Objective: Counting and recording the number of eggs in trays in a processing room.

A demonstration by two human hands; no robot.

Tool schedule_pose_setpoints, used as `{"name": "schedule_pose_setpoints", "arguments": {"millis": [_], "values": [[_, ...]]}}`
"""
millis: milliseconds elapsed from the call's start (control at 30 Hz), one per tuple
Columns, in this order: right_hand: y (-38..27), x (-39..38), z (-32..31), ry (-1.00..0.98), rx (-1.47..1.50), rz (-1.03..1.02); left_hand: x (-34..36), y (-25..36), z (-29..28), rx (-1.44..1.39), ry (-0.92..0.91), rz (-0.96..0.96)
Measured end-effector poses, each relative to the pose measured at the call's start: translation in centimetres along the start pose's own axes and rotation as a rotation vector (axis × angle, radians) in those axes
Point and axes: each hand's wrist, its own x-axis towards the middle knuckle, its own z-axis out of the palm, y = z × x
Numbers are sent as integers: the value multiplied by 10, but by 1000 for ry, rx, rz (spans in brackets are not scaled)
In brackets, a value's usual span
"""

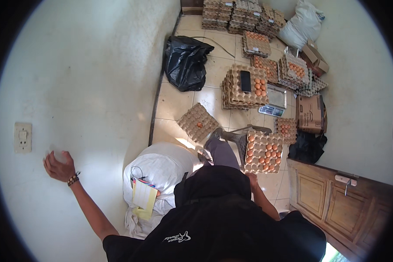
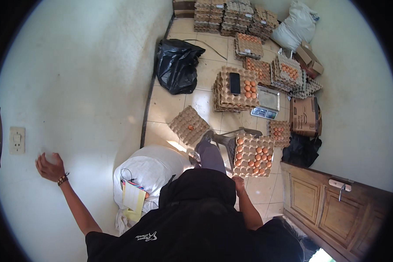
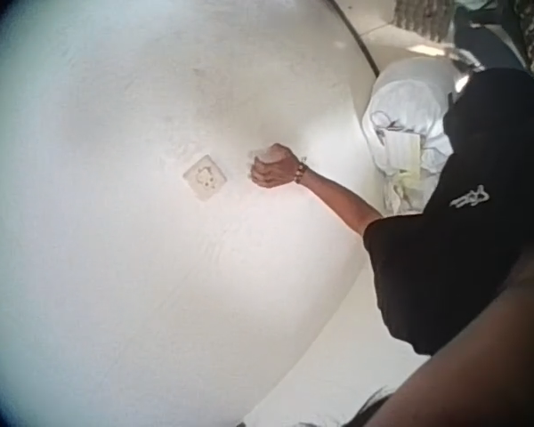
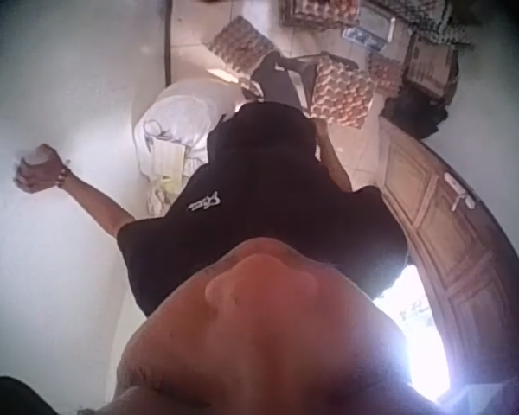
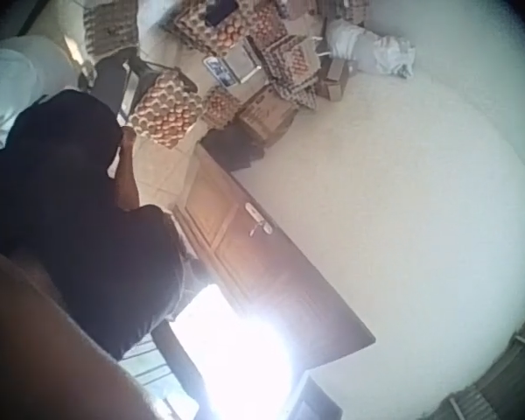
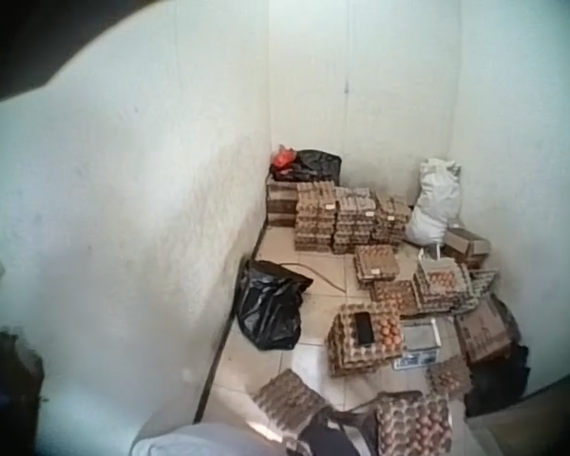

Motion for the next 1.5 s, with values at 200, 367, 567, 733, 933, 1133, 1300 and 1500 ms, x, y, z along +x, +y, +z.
{"name": "schedule_pose_setpoints", "arguments": {"millis": [200, 367, 567, 733, 933, 1133, 1300, 1500], "values": [[-64, 5, 41, 271, -162, 228, 1, 14, 5, -21, -6, -38], [-70, 21, 59, 117, -481, 40, -7, 8, 5, 5, -13, -47], [-55, 42, 47, 5, -556, 14, -8, 7, 1, 26, -47, -52], [-69, 40, 54, 12, -565, 52, -6, 13, 11, -41, -13, -44], [-49, 33, 61, 66, -347, 27, -20, -2, 11, -40, -14, 24], [60, 33, 19, 104, -386, 3, -9, 2, 12, -70, -29, 47], [136, -52, -19, 323, -471, -301, -58, 50, 5, -84, -252, -36], [102, -102, -5, 468, -419, -154, -147, 216, -98, -738, -715, -80]]}}
